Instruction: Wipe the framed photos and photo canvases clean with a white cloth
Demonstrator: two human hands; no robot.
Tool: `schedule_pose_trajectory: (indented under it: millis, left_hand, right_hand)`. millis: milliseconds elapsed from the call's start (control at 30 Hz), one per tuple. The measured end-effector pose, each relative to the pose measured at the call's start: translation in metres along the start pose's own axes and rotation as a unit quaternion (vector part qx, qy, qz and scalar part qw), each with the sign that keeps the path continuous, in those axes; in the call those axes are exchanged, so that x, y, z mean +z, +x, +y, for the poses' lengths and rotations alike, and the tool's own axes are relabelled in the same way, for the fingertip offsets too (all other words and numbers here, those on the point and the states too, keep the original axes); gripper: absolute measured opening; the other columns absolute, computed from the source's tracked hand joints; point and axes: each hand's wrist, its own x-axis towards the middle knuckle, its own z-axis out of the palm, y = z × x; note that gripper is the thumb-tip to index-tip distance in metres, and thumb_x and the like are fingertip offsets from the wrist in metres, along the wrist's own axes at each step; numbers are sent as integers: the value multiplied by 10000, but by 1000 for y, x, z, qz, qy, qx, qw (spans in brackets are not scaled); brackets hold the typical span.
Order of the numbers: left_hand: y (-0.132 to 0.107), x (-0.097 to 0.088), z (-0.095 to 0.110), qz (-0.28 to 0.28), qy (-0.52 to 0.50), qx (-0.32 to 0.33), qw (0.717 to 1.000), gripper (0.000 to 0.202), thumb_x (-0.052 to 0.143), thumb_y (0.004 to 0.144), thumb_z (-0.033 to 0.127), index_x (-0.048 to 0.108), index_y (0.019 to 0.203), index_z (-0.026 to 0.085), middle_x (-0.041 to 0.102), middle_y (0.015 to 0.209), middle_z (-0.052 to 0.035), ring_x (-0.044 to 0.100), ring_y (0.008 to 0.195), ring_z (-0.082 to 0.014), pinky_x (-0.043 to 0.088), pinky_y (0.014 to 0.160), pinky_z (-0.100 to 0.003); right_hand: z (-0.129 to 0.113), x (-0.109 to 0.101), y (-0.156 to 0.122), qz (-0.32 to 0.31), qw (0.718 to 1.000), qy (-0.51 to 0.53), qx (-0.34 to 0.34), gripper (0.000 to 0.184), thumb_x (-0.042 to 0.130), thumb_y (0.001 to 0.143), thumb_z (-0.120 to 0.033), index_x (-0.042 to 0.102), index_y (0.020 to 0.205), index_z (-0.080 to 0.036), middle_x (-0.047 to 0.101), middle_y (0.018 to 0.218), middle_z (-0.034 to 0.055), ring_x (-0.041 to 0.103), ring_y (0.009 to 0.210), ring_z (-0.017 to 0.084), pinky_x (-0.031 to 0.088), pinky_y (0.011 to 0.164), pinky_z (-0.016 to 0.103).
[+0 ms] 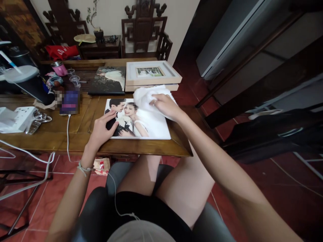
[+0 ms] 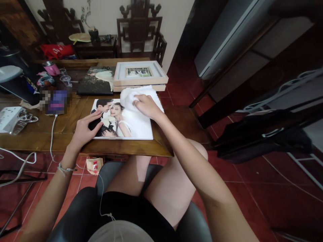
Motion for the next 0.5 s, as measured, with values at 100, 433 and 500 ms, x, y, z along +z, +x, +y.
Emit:
schedule_pose_trajectory:
  millis: [100, 433, 500]
  left_hand:
    - [0, 0, -1, 1, -4, -3, 1000, 346, 617, 866, 359, 717, 1114, 139, 671, 1256, -127, 621, 1201, -261, 463, 1080, -446]
    - [0, 2, -2, 2, -9, -22, 1000, 327, 616, 867, 360, 718, 1115, 171, 671, 1265, -98, 611, 1216, -265, 450, 1089, -463]
    - [-1, 2, -2, -2, -9, -21, 1000, 329, 614, 868, 361, 714, 1118, 170, 666, 1272, -101, 606, 1222, -261, 447, 1092, -459]
  right_hand:
    - [5, 8, 12, 11, 999, -32, -14, 116, 418, 761, -223, 481, 665, -241, 636, 736, 56, 572, 860, 292, 434, 845, 428]
    - [-30, 13, -128, -61, 982, -106, -142, 128, 412, 796, -146, 488, 759, -242, 648, 1218, 165, 411, 1378, 325, 217, 1123, 651]
    - [-44, 2, -153, -94, 979, -99, -152, 152, 416, 783, -114, 472, 740, -249, 675, 1164, 141, 470, 1331, 314, 257, 1122, 616]
